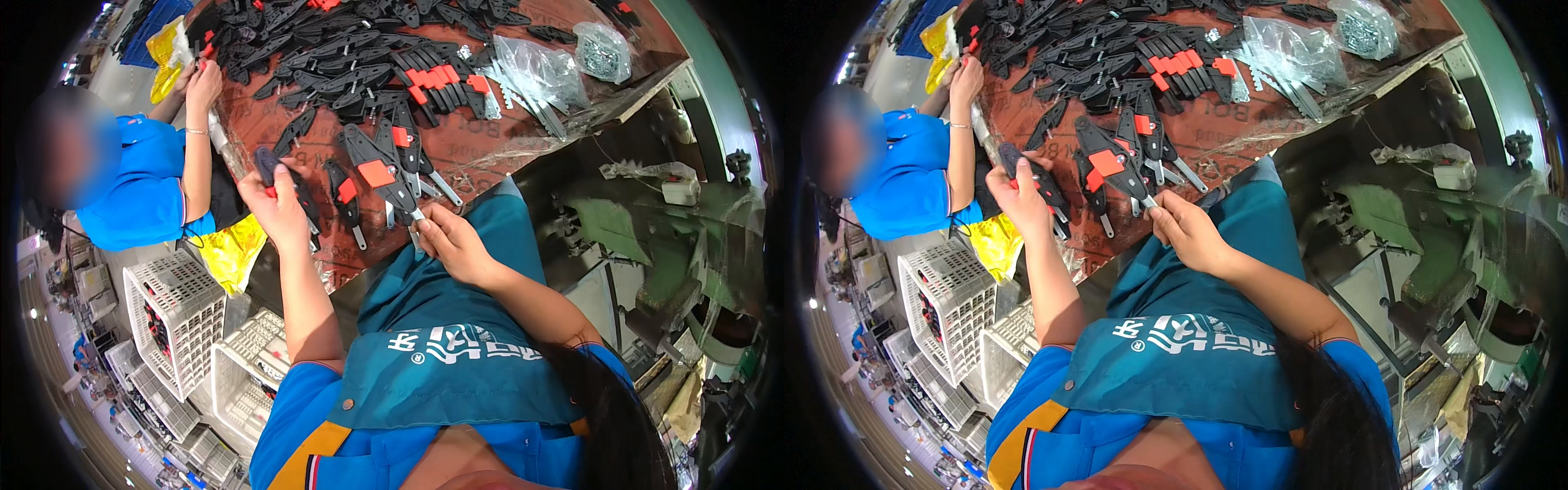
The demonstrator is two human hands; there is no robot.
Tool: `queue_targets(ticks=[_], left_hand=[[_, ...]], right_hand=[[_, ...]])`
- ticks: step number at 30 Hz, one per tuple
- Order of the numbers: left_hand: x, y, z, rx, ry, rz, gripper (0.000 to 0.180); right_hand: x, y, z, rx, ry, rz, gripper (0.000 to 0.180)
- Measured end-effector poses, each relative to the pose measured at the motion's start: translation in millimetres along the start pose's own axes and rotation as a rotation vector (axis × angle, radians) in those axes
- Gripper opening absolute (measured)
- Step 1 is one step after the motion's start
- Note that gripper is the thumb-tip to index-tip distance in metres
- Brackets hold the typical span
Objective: The person assembles black and red plastic clamps by inserting metal rods into the clamp bodies and then using a press machine to secure them. The person repeatedly picks up clamps, inserts rods, and operates the press, then places finished units on the table.
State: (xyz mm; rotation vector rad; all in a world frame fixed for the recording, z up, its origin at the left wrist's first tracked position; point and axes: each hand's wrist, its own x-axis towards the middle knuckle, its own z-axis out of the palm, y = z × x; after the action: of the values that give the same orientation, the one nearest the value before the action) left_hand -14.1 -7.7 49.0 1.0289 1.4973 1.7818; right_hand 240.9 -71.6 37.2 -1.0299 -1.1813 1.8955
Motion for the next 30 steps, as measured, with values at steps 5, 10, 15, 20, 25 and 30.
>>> queue_targets(ticks=[5, 10, 15, 20, 25, 30], left_hand=[[-18, 19, 18, -0.187, -0.220, -0.530, 0.035], [-16, 18, 33, -0.162, -0.207, -0.591, 0.026], [-3, 3, 23, -0.056, -0.124, -0.552, 0.025], [24, -1, -16, -0.216, 0.036, -0.482, 0.042], [7, -4, -45, -1.018, -0.202, -1.073, 0.040], [-19, 6, -21, -1.010, -0.177, -1.032, 0.045]], right_hand=[[-8, -11, 8, -0.180, 0.002, -0.058, 0.019], [-19, -17, 10, -0.371, 0.060, -0.109, 0.014], [-1, -8, 18, -0.404, 0.075, -0.078, 0.016], [45, 24, 34, -0.591, 0.083, -0.010, 0.025], [43, -13, 27, -0.912, 0.049, 0.163, 0.047], [68, -33, -112, -1.276, 0.700, 0.003, 0.030]])
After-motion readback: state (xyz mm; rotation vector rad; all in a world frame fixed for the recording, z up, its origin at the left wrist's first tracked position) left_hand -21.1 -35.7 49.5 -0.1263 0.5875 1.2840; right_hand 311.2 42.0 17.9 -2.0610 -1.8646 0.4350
